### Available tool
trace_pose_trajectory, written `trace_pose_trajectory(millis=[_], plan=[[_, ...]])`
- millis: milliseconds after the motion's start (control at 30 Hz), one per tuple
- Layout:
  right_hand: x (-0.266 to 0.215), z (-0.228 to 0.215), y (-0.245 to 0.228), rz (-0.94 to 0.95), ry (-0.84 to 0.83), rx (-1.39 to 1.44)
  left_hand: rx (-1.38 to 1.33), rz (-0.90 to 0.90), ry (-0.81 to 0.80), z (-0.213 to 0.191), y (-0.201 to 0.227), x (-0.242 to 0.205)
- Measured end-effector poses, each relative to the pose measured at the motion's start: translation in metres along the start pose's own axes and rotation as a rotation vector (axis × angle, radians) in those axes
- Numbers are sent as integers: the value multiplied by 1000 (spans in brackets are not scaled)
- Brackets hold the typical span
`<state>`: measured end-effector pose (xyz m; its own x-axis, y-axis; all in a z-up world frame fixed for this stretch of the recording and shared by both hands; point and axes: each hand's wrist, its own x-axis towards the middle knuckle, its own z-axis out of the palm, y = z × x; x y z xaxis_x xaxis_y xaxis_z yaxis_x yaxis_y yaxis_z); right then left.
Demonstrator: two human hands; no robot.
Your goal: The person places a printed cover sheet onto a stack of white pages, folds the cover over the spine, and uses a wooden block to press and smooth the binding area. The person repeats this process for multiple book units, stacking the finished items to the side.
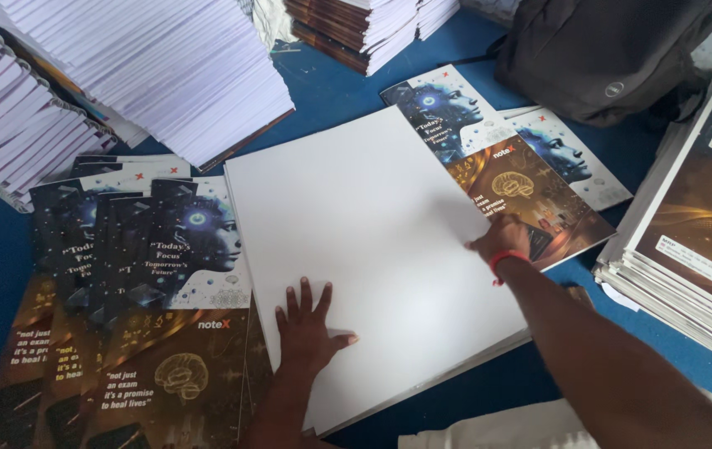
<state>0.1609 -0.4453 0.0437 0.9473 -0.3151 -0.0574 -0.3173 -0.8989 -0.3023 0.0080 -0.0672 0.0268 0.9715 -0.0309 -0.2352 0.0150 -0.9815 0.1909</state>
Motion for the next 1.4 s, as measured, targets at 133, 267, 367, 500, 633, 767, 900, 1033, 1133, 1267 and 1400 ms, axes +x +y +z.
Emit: trace_pose_trajectory(millis=[133, 267, 367, 500, 633, 767, 900, 1033, 1133, 1267, 1400], plan=[[6, -48, -11, 21, -151, 82, -33, 15, 0, -4, 6, -4], [-6, -101, -34, -282, -136, 42, -55, 24, -39, -12, 13, -6], [-27, -141, -60, -350, -238, 95, -78, 42, -74, -16, 20, -2], [-59, -174, -95, -421, -278, 192, -86, 95, -54, -18, 24, -3], [-75, -163, -113, -643, -239, 310, -81, 141, -51, -18, 30, 0], [-75, -128, -123, -830, -251, 295, -103, 216, -4, -14, 31, 8], [-83, -99, -137, -813, -442, 542, -271, 278, 21, -4, 22, 19], [-87, -86, -158, -698, -523, 686, -450, 256, 141, -4, 6, 19], [-84, -84, -181, -865, -161, 263, -647, 163, 165, -25, 2, 16], [-79, -69, -198, -775, -309, 189, -965, 210, 282, -49, 6, 9], [-72, -49, -197, -843, -278, 197, -1114, 6, 247, -39, -2, 14]])
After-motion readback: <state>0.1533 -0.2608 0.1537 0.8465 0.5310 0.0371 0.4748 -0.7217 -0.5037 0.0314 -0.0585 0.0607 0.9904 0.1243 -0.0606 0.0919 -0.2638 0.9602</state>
